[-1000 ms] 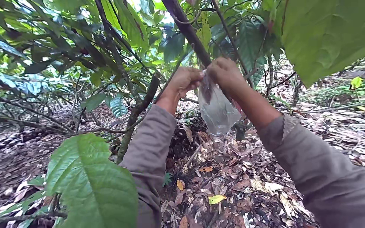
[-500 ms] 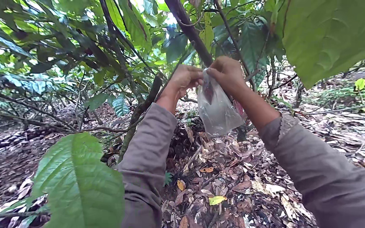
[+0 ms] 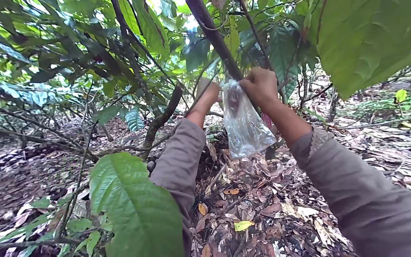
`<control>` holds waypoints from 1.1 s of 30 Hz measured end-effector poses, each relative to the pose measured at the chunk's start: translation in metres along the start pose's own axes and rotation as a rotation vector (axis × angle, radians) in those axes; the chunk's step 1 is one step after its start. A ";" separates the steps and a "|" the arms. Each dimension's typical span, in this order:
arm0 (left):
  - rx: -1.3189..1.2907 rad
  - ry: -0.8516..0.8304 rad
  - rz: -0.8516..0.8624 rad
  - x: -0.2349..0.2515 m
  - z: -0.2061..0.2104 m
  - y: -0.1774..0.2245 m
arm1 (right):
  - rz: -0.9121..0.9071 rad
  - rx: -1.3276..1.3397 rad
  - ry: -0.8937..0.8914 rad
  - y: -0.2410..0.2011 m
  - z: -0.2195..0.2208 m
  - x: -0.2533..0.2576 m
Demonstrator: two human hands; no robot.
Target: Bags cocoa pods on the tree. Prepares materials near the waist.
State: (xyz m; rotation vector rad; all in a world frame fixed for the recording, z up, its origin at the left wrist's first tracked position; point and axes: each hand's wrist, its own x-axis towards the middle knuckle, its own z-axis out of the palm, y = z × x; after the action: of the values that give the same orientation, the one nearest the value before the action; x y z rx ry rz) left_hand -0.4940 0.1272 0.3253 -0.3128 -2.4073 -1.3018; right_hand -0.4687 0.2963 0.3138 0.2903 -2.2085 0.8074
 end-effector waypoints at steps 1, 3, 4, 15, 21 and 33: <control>0.022 0.015 0.003 0.002 0.002 -0.002 | -0.003 -0.014 0.001 -0.001 0.000 -0.001; -0.016 0.045 0.025 0.004 0.002 -0.005 | -0.021 -0.007 -0.017 -0.001 -0.003 -0.002; -0.070 0.046 0.057 0.004 0.001 -0.006 | -0.031 0.023 -0.017 0.000 -0.005 -0.003; -0.686 -0.114 0.406 -0.007 0.013 0.003 | -0.136 0.245 -0.060 -0.019 -0.004 -0.005; -0.745 -0.160 0.445 -0.005 0.017 -0.005 | -0.003 0.394 -0.070 -0.019 0.003 -0.003; -0.611 -0.111 0.288 -0.013 0.014 0.004 | -0.259 0.294 -0.096 -0.009 -0.010 0.002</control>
State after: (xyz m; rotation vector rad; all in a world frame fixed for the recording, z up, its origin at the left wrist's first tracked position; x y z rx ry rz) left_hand -0.4841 0.1410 0.3158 -0.8794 -1.8897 -1.8801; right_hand -0.4606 0.2953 0.3250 0.7566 -2.0788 0.9871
